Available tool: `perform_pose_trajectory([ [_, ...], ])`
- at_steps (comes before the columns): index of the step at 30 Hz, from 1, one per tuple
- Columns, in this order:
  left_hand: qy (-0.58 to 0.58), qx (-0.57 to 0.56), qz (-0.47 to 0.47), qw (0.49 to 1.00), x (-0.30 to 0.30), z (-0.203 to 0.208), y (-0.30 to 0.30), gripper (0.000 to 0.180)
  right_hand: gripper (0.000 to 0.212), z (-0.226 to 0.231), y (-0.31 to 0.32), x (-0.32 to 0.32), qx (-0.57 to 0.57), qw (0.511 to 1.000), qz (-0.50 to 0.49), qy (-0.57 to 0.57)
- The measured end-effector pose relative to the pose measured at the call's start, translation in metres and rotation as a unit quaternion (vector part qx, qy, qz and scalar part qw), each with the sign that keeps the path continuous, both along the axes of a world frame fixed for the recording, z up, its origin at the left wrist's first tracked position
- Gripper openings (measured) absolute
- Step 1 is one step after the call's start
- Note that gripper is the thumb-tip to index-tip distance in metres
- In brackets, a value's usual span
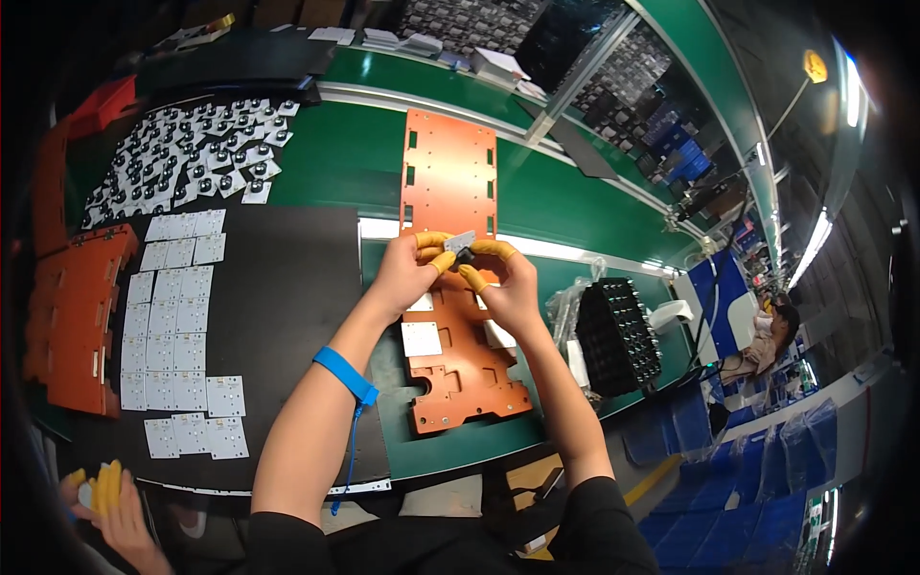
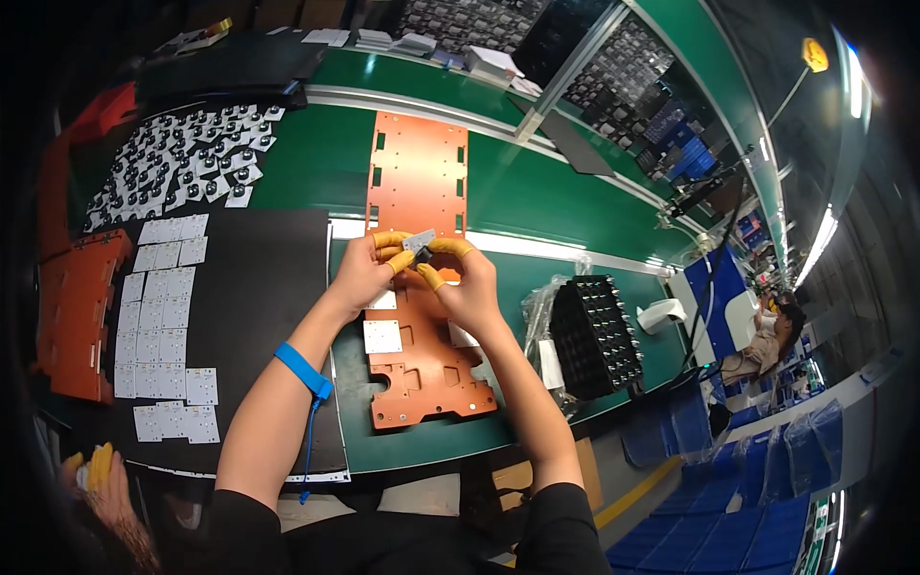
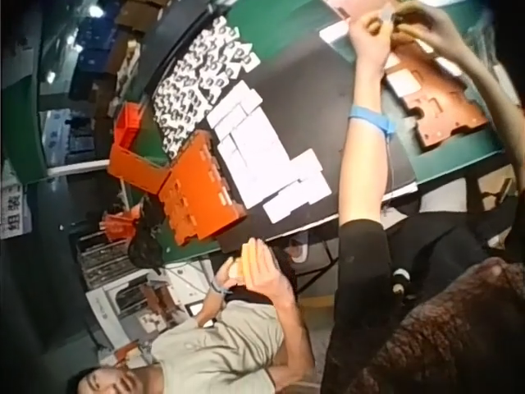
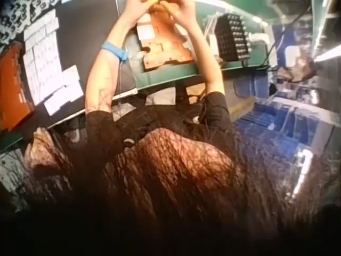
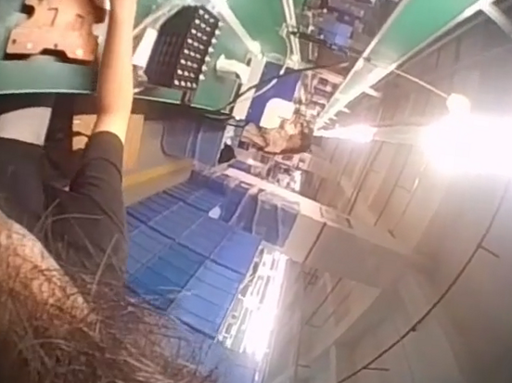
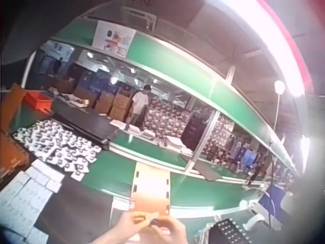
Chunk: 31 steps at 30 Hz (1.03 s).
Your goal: Assembling small electronic components into an orange mounting fixture on an assembly line.
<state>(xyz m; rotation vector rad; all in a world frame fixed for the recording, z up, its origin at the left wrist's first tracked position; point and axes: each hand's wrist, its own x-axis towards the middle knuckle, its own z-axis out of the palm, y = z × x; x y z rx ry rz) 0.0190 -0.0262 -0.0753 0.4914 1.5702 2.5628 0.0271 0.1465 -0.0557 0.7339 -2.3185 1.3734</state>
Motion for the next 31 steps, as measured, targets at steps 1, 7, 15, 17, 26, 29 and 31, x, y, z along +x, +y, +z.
perform_pose_trajectory([
  [1, -0.004, 0.023, -0.005, 1.000, 0.001, 0.001, 0.002, 0.023, 0.030, -0.003, 0.001, 0.000, -0.024, 1.000, 0.006, 0.000],
  [7, 0.044, -0.036, 0.010, 0.998, -0.006, -0.001, 0.002, 0.025, 0.029, -0.018, 0.009, 0.001, -0.098, 0.995, -0.003, -0.015],
  [15, 0.028, -0.104, -0.028, 0.994, 0.001, -0.003, 0.003, 0.026, 0.030, -0.017, 0.019, 0.006, 0.061, 0.982, -0.047, 0.175],
  [17, 0.026, -0.106, -0.041, 0.993, 0.001, -0.002, 0.000, 0.026, 0.030, -0.015, 0.018, 0.008, 0.050, 0.980, -0.053, 0.188],
  [26, -0.003, -0.090, -0.047, 0.995, 0.007, 0.004, 0.002, 0.023, 0.032, -0.016, 0.020, 0.010, 0.037, 0.977, -0.029, 0.208],
  [29, -0.003, -0.075, -0.054, 0.996, 0.011, 0.007, 0.001, 0.024, 0.032, -0.014, 0.018, 0.012, 0.039, 0.975, -0.025, 0.218],
  [31, -0.002, -0.103, -0.047, 0.994, 0.009, 0.005, 0.000, 0.025, 0.033, -0.015, 0.018, 0.012, 0.049, 0.972, -0.027, 0.230],
])
